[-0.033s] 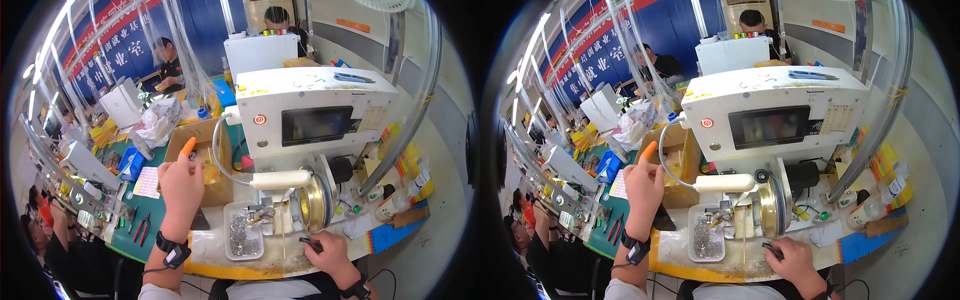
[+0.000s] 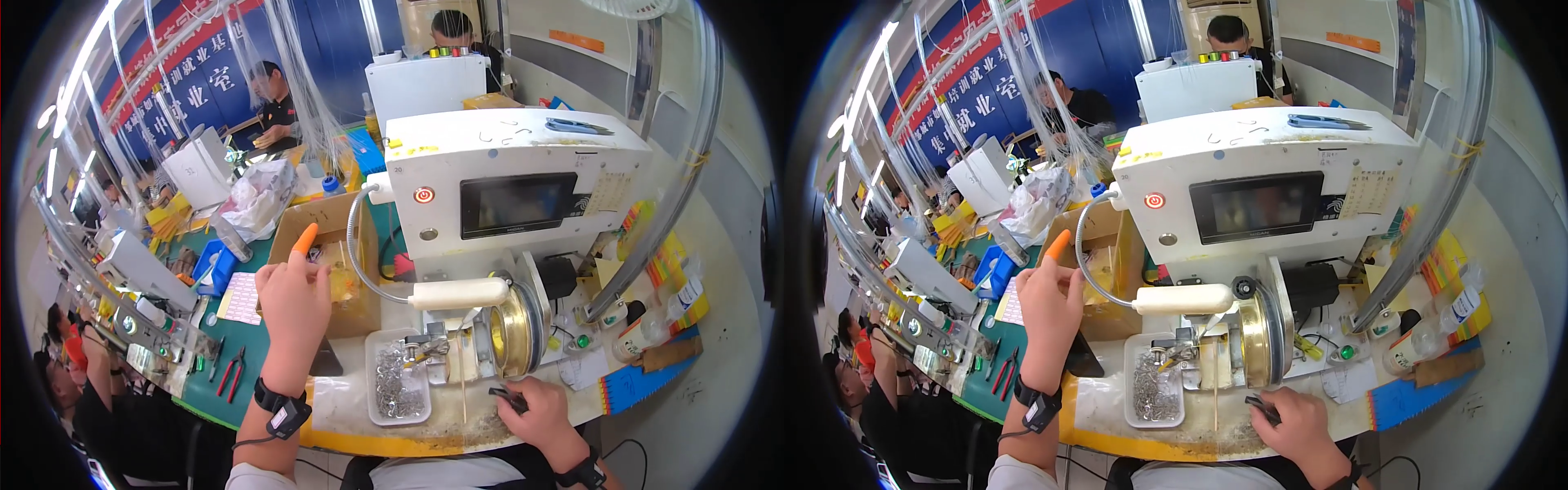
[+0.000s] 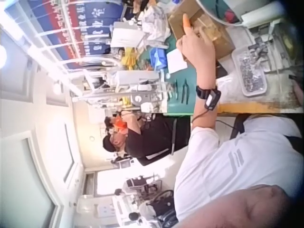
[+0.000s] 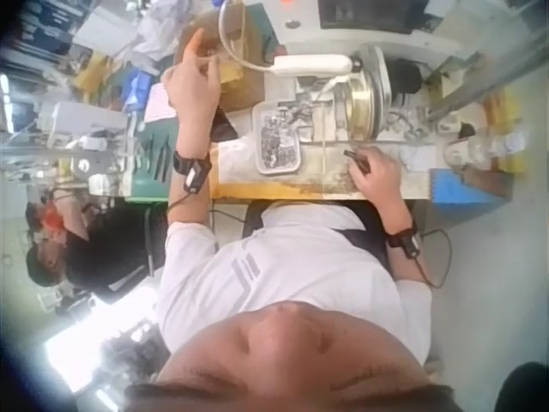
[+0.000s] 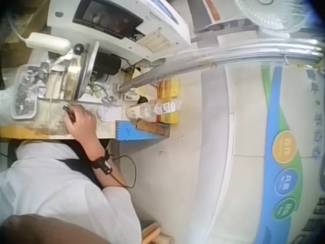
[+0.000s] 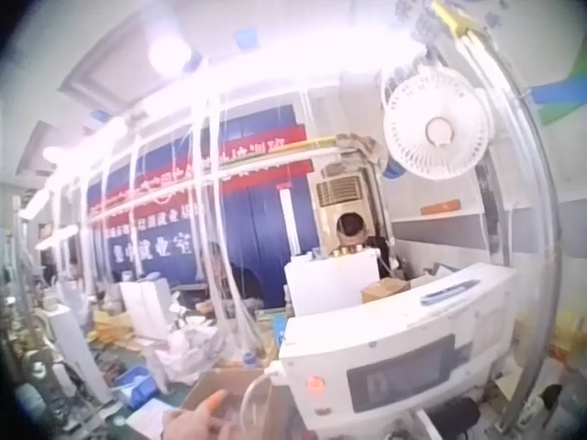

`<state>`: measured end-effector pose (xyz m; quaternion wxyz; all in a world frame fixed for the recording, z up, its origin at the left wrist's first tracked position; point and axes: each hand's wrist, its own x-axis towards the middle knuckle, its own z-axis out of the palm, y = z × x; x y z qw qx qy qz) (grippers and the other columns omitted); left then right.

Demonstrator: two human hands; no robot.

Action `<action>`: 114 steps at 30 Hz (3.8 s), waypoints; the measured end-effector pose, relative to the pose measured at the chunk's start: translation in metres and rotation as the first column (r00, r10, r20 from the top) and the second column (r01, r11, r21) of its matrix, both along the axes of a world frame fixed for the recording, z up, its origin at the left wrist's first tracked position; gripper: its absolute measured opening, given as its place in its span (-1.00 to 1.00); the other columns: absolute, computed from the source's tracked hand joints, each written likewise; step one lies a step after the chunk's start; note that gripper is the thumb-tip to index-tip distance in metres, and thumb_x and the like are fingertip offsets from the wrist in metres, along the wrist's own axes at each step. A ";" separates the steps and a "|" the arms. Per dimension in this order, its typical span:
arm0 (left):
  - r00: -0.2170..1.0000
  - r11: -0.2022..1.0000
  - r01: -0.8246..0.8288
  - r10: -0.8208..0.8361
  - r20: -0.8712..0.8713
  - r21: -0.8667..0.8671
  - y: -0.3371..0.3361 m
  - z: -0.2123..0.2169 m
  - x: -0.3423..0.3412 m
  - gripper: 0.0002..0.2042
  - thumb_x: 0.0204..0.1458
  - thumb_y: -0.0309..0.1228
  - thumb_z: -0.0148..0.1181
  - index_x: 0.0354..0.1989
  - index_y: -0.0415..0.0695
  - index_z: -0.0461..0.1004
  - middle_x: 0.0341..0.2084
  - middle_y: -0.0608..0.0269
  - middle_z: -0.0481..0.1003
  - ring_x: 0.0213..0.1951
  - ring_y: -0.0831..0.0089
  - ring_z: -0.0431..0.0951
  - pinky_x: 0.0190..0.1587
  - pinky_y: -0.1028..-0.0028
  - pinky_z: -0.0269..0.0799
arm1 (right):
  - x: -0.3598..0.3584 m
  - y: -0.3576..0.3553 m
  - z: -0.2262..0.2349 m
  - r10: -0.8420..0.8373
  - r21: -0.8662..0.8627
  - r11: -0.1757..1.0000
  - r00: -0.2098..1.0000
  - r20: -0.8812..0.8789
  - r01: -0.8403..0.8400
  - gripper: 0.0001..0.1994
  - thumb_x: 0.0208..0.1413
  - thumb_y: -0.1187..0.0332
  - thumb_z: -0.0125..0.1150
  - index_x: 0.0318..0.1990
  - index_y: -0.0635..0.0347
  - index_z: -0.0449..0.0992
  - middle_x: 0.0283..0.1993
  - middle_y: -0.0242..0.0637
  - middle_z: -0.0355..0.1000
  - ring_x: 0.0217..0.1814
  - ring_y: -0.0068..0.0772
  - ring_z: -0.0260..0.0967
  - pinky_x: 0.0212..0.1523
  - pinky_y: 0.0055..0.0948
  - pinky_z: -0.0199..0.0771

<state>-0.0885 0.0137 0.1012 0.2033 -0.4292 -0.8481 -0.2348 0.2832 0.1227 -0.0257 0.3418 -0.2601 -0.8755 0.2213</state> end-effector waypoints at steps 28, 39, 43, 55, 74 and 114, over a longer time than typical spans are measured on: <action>0.835 0.835 0.550 -0.549 0.044 -0.023 0.015 -0.059 0.114 -0.38 -0.18 -0.39 0.45 0.20 -0.13 0.53 0.10 0.10 0.52 0.08 0.06 0.51 0.14 0.09 0.30 | -0.110 -0.044 0.052 -0.147 -0.808 0.275 0.808 -0.570 -0.521 -0.83 0.49 0.41 0.06 0.10 0.12 0.24 -0.12 -0.38 0.39 -0.22 -0.68 0.30 -0.29 -0.62 0.36; 0.807 0.825 0.564 -0.561 0.186 0.042 0.013 -0.068 0.114 -0.50 -0.18 -0.57 0.34 0.07 -0.24 0.56 0.08 0.07 0.53 0.01 0.03 0.54 0.01 0.14 0.42 | -0.136 -0.042 0.053 -0.279 -0.776 0.413 0.745 -0.606 -0.476 -0.95 0.55 0.40 -0.05 -0.02 0.14 0.30 -0.35 -0.52 0.29 -0.40 -0.77 0.13 -0.43 -0.66 0.17; 0.815 0.813 0.577 -0.569 0.108 -0.078 0.009 -0.062 0.112 -0.51 -0.14 -0.59 0.30 0.08 -0.25 0.55 0.09 0.04 0.51 0.03 0.00 0.51 0.03 0.13 0.40 | -0.138 -0.044 0.050 -0.346 -0.763 0.453 0.699 -0.627 -0.461 -0.95 0.54 0.45 -0.03 -0.07 0.17 0.32 -0.32 -0.53 0.29 -0.38 -0.80 0.11 -0.40 -0.66 0.16; 0.794 0.790 0.608 -0.605 -0.054 0.083 -0.009 -0.035 0.127 -0.72 -0.24 -0.35 0.46 -0.29 0.00 0.59 -0.06 0.46 0.61 -0.09 0.24 0.43 0.00 0.15 0.15 | -0.104 -0.069 0.064 -0.350 -0.760 0.431 0.687 -0.637 -0.486 -0.98 0.50 0.49 -0.01 -0.04 0.23 0.33 -0.30 -0.46 0.41 -0.33 -0.82 0.25 -0.34 -0.69 0.24; 0.535 0.548 0.791 -0.835 0.128 0.271 0.010 -0.042 0.114 -0.79 -0.25 -0.54 0.36 -0.39 0.04 0.61 -0.20 0.54 0.68 -0.26 0.36 0.38 -0.12 0.29 0.10 | -0.073 -0.079 0.057 -0.323 -0.855 0.243 0.793 -0.517 -0.458 -0.87 0.43 0.51 0.07 0.04 0.23 0.34 -0.31 -0.44 0.37 -0.43 -0.70 0.22 -0.40 -0.63 0.26; 0.525 0.500 0.851 -0.787 -0.326 0.163 0.001 -0.056 0.116 -0.80 -0.22 -0.33 0.37 -0.46 0.22 0.44 -0.13 0.57 0.65 -0.18 0.61 0.57 -0.17 0.34 0.04 | 0.010 0.035 0.115 -0.025 0.478 0.874 0.991 -0.135 0.087 -0.80 0.09 0.42 0.19 -0.11 0.03 0.54 0.05 -0.18 0.46 0.28 -0.12 0.30 0.23 -0.12 0.27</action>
